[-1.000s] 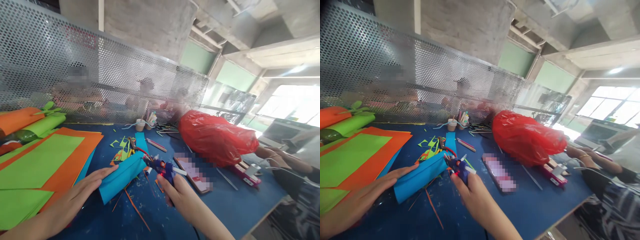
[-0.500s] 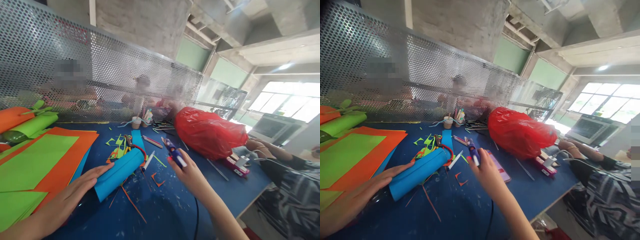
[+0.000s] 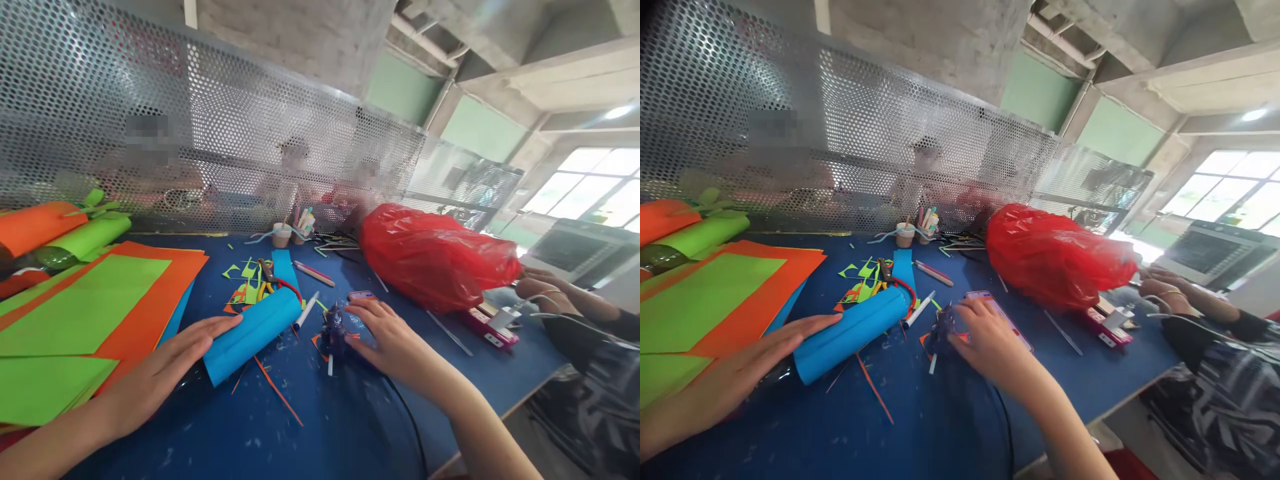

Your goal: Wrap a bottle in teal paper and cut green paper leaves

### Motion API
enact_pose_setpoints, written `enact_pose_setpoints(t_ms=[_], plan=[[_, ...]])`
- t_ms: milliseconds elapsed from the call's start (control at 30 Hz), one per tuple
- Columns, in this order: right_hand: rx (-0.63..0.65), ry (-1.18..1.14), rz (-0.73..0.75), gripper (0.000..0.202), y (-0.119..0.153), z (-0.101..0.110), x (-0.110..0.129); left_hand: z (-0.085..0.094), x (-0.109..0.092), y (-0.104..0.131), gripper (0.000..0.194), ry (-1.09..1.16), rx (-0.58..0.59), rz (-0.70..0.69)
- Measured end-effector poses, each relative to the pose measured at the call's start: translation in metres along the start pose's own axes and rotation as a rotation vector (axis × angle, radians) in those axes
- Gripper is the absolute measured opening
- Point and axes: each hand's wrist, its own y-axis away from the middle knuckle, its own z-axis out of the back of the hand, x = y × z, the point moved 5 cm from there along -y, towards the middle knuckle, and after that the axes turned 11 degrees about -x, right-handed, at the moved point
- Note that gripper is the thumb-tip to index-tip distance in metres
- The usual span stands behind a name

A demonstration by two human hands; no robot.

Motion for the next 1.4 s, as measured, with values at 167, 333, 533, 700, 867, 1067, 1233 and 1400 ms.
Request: enact_pose_setpoints(t_ms=[167,333,533,700,867,1067,1233,1400], plan=[[-0.13,-0.222,0.278,0.028,-0.035,0.017,0.07,-0.002,0.002,0.0,0.039,-0.017,0.0,-0.012],[-0.09,-0.21,0.417,0.036,-0.055,-0.001,0.093,-0.003,-0.001,-0.002,0.041,-0.066,0.025,-0.079],[-0.083,-0.268,0.378,0.034,-0.059,-0.019,0.076,-0.005,-0.001,-0.002,0.043,-0.098,0.043,-0.072],[-0.083,-0.309,0.388,0.032,-0.056,-0.023,0.07,-0.006,-0.004,-0.003,0.043,-0.138,0.087,-0.087],[-0.079,-0.262,0.38,0.032,-0.055,-0.023,0.066,-0.008,-0.009,-0.003,0.044,-0.131,0.141,-0.081],[-0.121,-0.171,0.385,0.032,-0.047,-0.023,0.083,-0.008,-0.01,-0.003,0.049,-0.086,0.139,-0.082],[-0.077,-0.232,0.591,0.039,-0.03,-0.027,0.118,-0.006,-0.009,-0.002,0.056,-0.019,0.134,-0.131],[0.011,-0.224,0.635,0.036,-0.024,-0.039,0.125,-0.004,-0.007,-0.002,0.045,0.039,0.125,-0.011]])
